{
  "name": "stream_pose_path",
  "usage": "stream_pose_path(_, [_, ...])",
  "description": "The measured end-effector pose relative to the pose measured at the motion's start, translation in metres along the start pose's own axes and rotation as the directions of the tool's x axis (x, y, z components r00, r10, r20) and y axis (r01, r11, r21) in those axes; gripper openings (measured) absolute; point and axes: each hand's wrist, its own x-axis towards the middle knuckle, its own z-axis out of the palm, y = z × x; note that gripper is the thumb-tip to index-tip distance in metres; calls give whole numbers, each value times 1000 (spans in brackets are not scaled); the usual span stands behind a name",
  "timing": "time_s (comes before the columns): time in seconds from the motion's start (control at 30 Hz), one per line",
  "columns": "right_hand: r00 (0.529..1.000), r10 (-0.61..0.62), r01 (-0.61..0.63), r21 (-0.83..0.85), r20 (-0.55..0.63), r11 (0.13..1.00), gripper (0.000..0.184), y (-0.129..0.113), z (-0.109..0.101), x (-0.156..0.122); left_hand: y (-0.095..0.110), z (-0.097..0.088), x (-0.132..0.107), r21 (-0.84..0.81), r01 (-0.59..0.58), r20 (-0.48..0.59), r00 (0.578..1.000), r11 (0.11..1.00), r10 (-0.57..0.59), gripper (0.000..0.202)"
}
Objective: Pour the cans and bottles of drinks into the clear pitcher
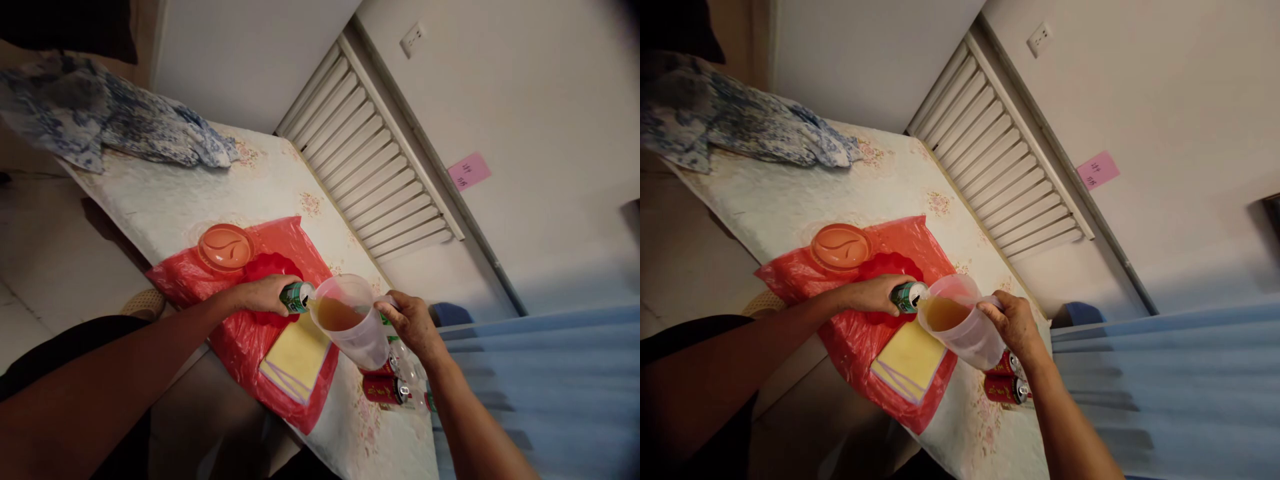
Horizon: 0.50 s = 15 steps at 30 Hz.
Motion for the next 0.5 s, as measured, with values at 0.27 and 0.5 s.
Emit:
stream_pose_path(0.27, [1000, 16, -14, 115, -10, 993, 47, 10, 10, -3, 0, 0, -1, -22, -11, -10, 1000, 1000, 11, 57])
stream_pose_path(0.5, [996, 66, -34, 406, -66, 913, 44, 40, 28, -14, 7, -6, -6, -109, 2, -82, 997, 994, -11, 66])
